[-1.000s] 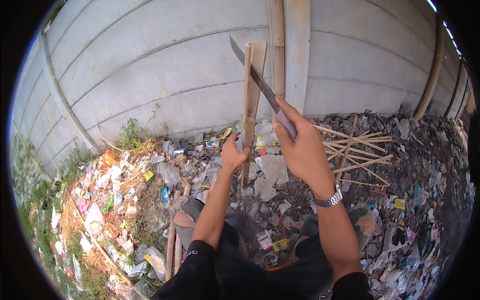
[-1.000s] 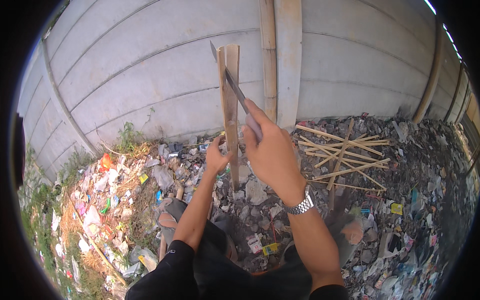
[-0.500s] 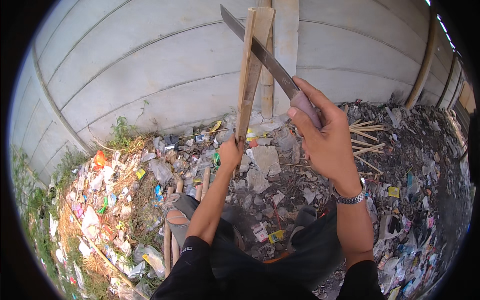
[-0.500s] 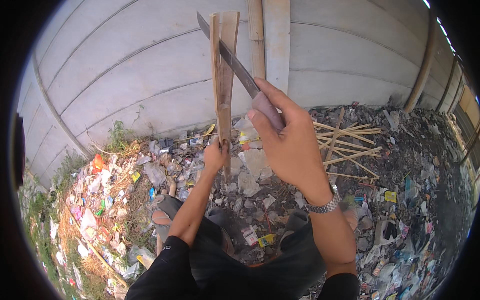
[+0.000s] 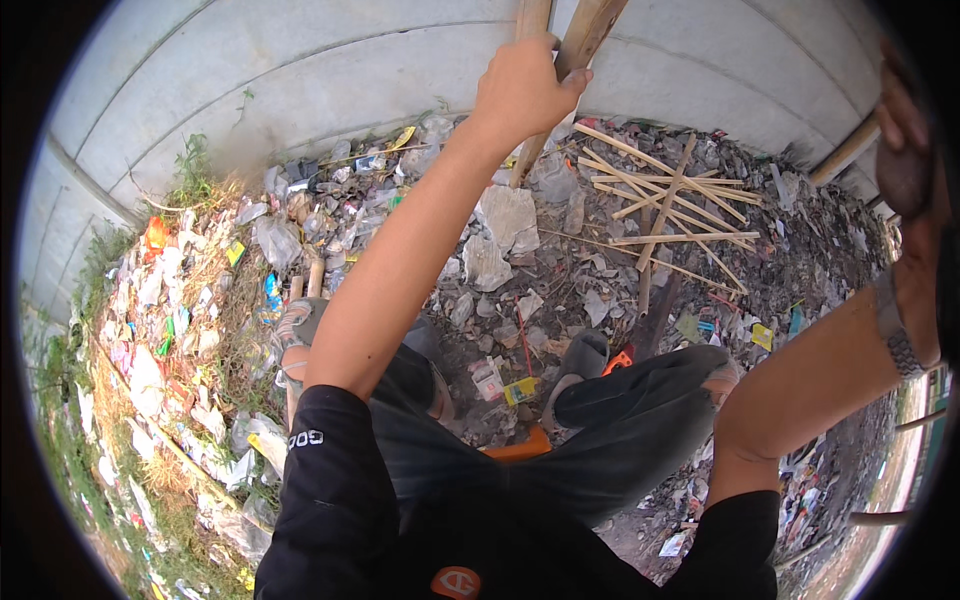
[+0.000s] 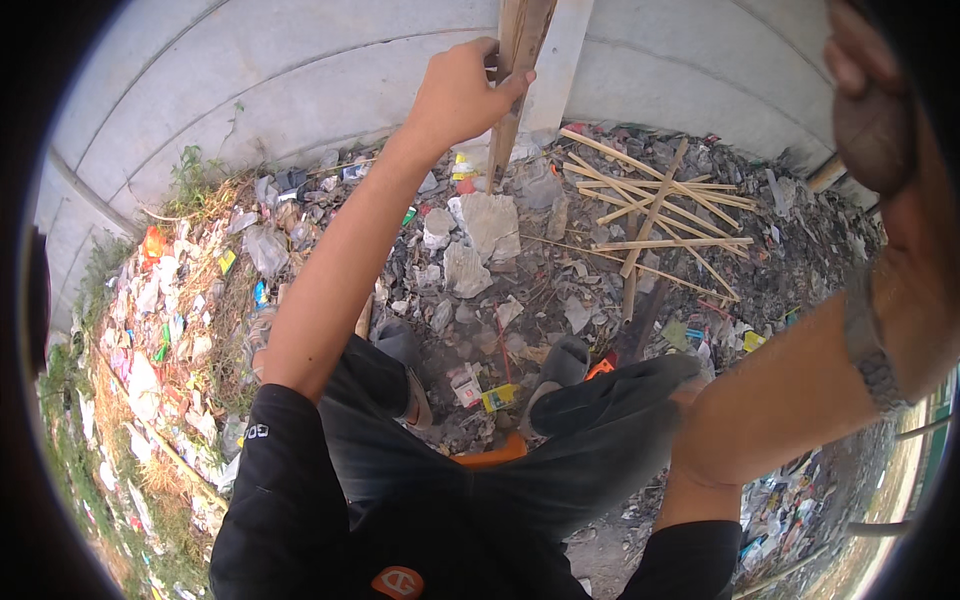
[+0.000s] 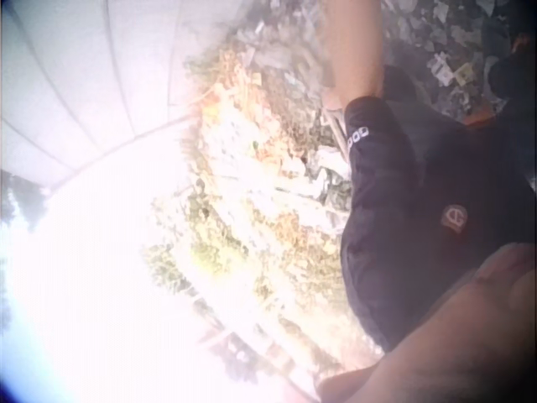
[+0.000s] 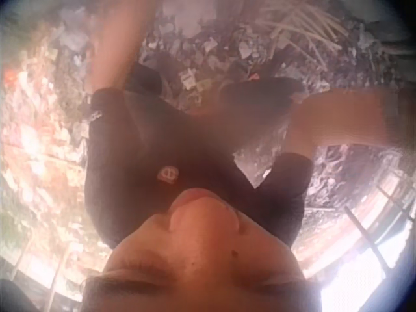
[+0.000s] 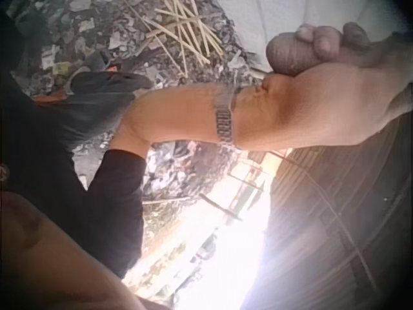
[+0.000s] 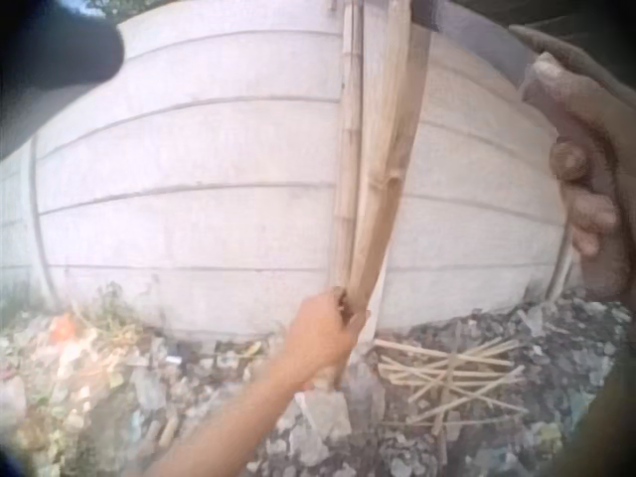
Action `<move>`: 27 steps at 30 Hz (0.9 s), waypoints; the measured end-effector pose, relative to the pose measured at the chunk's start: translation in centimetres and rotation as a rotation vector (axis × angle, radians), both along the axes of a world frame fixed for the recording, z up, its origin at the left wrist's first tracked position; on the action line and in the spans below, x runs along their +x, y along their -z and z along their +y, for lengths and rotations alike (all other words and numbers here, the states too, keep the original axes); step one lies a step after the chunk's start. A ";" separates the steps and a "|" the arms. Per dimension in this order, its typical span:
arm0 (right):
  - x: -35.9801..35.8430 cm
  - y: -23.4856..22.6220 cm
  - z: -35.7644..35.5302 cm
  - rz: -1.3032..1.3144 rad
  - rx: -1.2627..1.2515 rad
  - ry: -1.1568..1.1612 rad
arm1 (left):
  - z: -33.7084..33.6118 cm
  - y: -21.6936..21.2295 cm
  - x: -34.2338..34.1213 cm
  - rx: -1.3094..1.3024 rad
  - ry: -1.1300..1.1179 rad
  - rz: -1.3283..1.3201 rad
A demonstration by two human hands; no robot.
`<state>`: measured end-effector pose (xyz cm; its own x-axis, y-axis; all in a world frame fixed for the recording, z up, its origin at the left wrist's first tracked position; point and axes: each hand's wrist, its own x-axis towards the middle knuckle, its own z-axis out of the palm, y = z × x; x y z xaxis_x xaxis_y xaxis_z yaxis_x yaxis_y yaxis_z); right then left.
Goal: The person sits on a debris-covered floor and uses a machete to cut long bamboo poles into smaller segments. They repeatedly pick up a pole, position it, and strike it with the machete to sever it, then place the cut pieces aside.
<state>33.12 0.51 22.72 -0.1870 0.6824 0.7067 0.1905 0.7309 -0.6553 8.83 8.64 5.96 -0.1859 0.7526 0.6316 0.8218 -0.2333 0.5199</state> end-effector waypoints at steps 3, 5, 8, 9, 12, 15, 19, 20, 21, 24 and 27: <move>-3.9 9.8 6.6 -0.090 -0.051 0.090 | -0.2 8.2 -4.2 -0.541 -0.014 0.069; -5.8 14.6 8.6 -0.051 0.083 0.165 | -1.1 11.5 -7.8 -0.711 -0.055 0.115; -5.8 14.1 8.8 -0.093 0.019 0.176 | -3.9 12.6 -12.4 -0.652 -0.141 0.046; -5.5 13.9 9.3 -0.132 -0.041 0.125 | -4.6 11.5 -13.2 -0.636 -0.151 0.013; -5.6 14.6 9.7 -0.173 -0.095 0.044 | -5.7 9.6 -12.9 -0.467 -0.212 -0.093; -7.4 15.4 9.4 -0.103 -0.108 0.106 | -5.9 8.6 -11.8 -0.315 -0.201 -0.191; -8.6 15.5 9.6 -0.117 -0.323 0.024 | -5.9 6.8 -10.0 -0.173 -0.052 -0.348; -8.9 15.3 9.2 -0.078 -0.427 -0.041 | -5.9 6.6 -9.9 -0.133 -0.032 -0.356; -9.2 15.1 8.7 -0.038 -0.530 -0.107 | -5.8 6.4 -9.9 -0.094 -0.012 -0.363; -9.8 15.6 7.8 0.086 -0.680 -0.242 | -5.8 4.6 -8.8 -0.018 0.039 -0.431; -10.4 16.7 7.4 0.154 -0.734 -0.349 | -5.3 3.3 -7.9 0.038 0.058 -0.457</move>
